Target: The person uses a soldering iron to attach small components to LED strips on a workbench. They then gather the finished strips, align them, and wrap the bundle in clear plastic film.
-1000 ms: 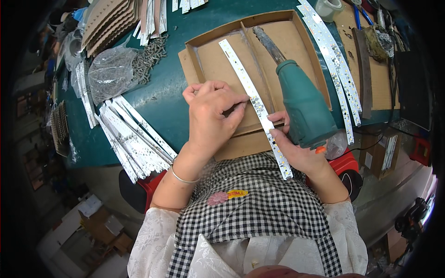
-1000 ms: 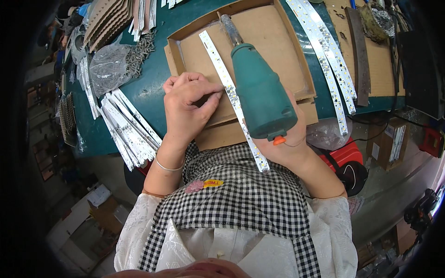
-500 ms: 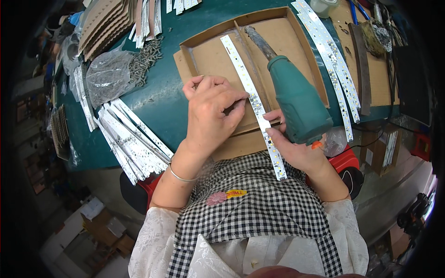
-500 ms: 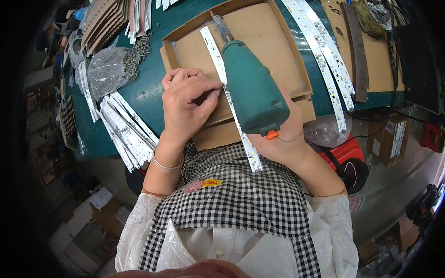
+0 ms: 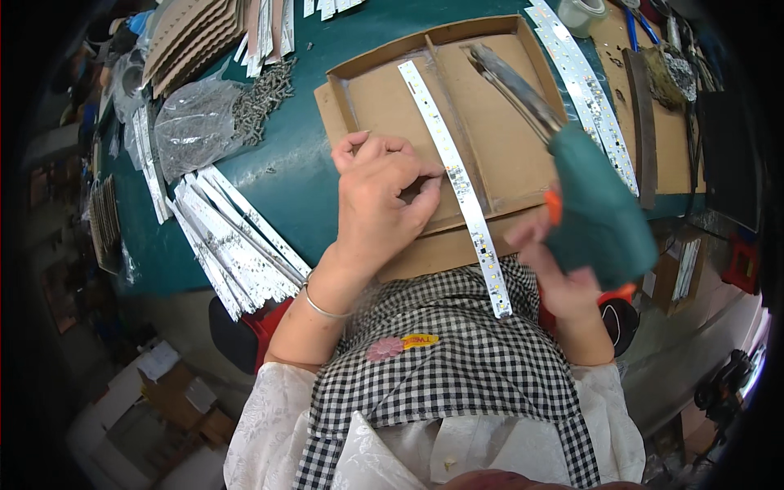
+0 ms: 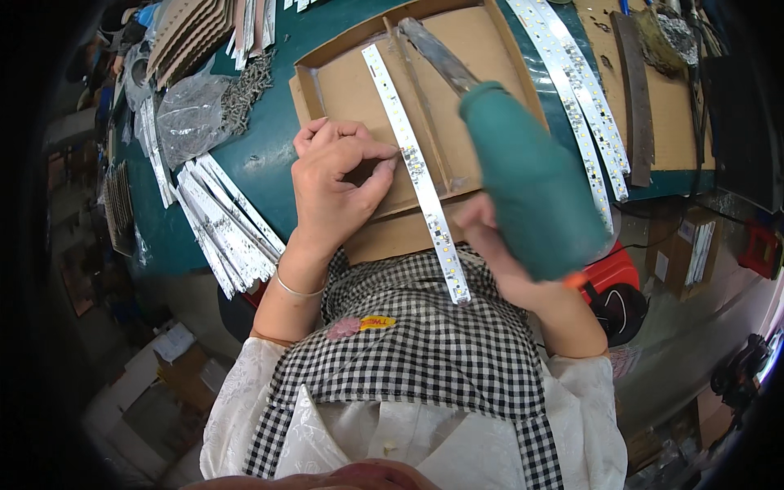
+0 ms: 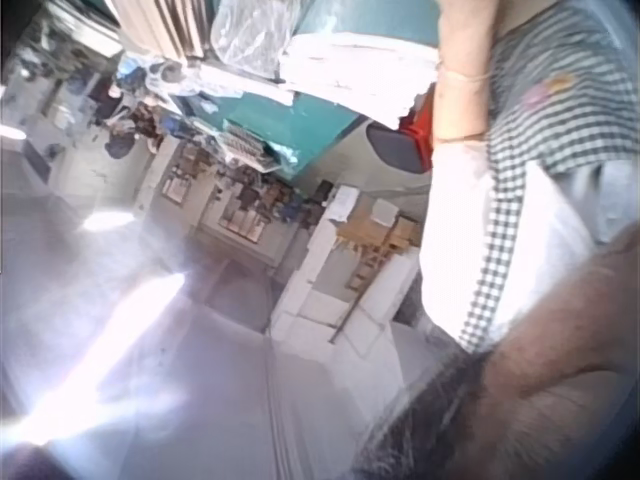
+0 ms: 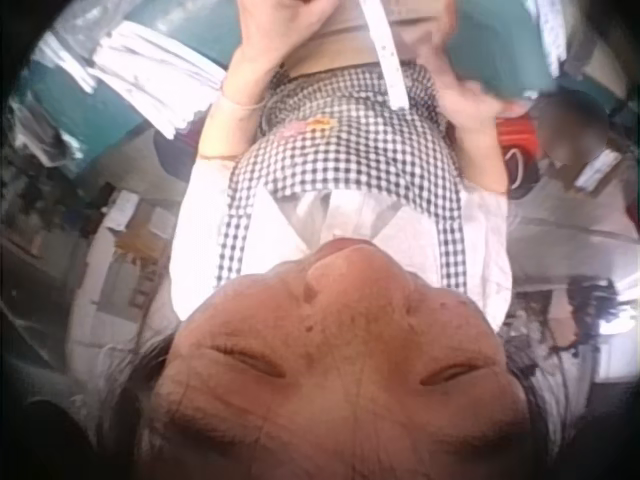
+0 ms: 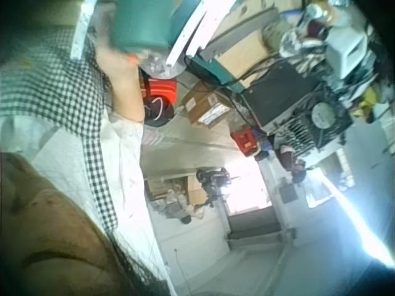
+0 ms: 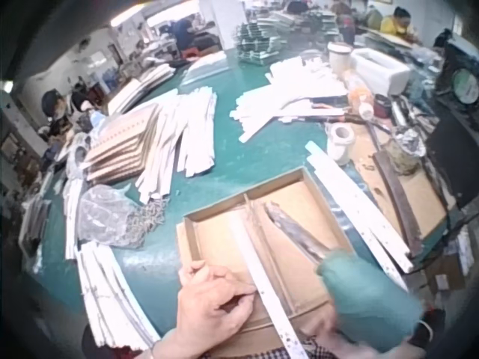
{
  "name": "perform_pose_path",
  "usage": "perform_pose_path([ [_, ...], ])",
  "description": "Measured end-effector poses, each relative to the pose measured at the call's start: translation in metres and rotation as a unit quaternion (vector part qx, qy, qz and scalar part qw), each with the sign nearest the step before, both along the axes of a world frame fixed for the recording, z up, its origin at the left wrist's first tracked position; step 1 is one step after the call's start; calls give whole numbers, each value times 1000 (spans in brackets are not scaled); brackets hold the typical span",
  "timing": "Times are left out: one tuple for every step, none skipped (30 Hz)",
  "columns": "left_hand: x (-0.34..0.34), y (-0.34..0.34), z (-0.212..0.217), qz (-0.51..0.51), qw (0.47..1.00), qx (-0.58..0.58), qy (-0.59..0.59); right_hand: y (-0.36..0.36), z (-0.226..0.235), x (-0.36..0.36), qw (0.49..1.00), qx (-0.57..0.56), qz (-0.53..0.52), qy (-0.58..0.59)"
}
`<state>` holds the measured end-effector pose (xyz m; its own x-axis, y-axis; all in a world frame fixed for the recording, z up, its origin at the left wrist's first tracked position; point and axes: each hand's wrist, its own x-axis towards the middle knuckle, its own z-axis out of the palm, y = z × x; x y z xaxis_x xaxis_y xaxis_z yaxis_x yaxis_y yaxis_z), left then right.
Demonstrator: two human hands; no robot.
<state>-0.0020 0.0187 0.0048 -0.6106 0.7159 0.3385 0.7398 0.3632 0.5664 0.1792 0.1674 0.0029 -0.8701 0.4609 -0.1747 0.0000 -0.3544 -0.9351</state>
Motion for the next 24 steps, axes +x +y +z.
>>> perform_pose_path([
  [-1, 0, -1, -3, 1000, 6, -1, -6, 7, 6, 991, -111, -74, 12],
  [-1, -2, -2, -2, 1000, 8, 0, 5, 18, 11, 996, -66, -64, 14],
  [-1, -3, -2, 0, 1000, 9, 1, 14, 23, 17, 998, -21, -54, 17],
  [-2, -2, -3, -4, 1000, 12, 2, 17, 23, 25, 999, -18, -47, 13],
  [-1, -2, -5, 0, 1000, 21, -2, 21, 21, 34, 999, -16, -38, 10],
  [0, -1, -6, 3, 1000, 30, -6, 24, 20, 41, 999, -14, -30, 6],
  [0, 0, -7, 4, 999, 39, -11, 25, 19, 48, 1000, -16, -22, 4],
  [0, 0, -7, 5, 999, 39, -11, 25, 18, 54, 1000, -17, -14, 2],
  [0, -1, -8, 5, 999, 38, -11, 25, 18, 56, 1000, -19, -5, 0],
  [0, -1, -8, 4, 999, 39, -11, 25, 19, 57, 1000, -19, -2, -6],
  [0, -1, -8, 4, 999, 39, -11, 25, 21, 57, 1000, -18, 2, -11],
  [0, -1, -8, 5, 999, 40, -12, 25, 23, 57, 1000, -18, 6, -17],
  [0, -1, -8, 6, 999, 40, -10, 25, 23, 57, 1000, -21, 1, -22],
  [0, -1, -8, 5, 999, 40, -9, 24, 23, 57, 999, -24, -5, -26],
  [0, -2, -8, 4, 999, 39, -8, 24, 23, 57, 999, -27, -10, -30],
  [0, -2, -8, 2, 999, 39, -8, 24, 23, 56, 999, -29, -5, -35],
  [-1, -2, -8, 0, 999, 36, -3, 23, 24, 56, 999, -32, -1, -39],
  [-1, -2, -6, -2, 999, 32, 3, 23, 24, 55, 998, -34, 4, -44],
  [-1, -2, -6, -2, 1000, 28, 9, 24, 24, 55, 998, -36, 9, -49],
  [-1, -2, -6, -3, 1000, 27, 9, 24, 24, 55, 998, -37, 15, -54],
  [-1, -3, -6, -3, 1000, 26, 8, 25, 24, 55, 997, -39, 20, -59],
  [-1, -3, -6, -5, 1000, 24, 8, 24, 24, 55, 997, -37, 19, -60],
  [-1, -3, -6, -5, 1000, 25, 7, 24, 24, 55, 997, -35, 19, -61],
  [-1, -3, -6, -6, 1000, 27, 7, 24, 24, 55, 997, -32, 18, -62],
])
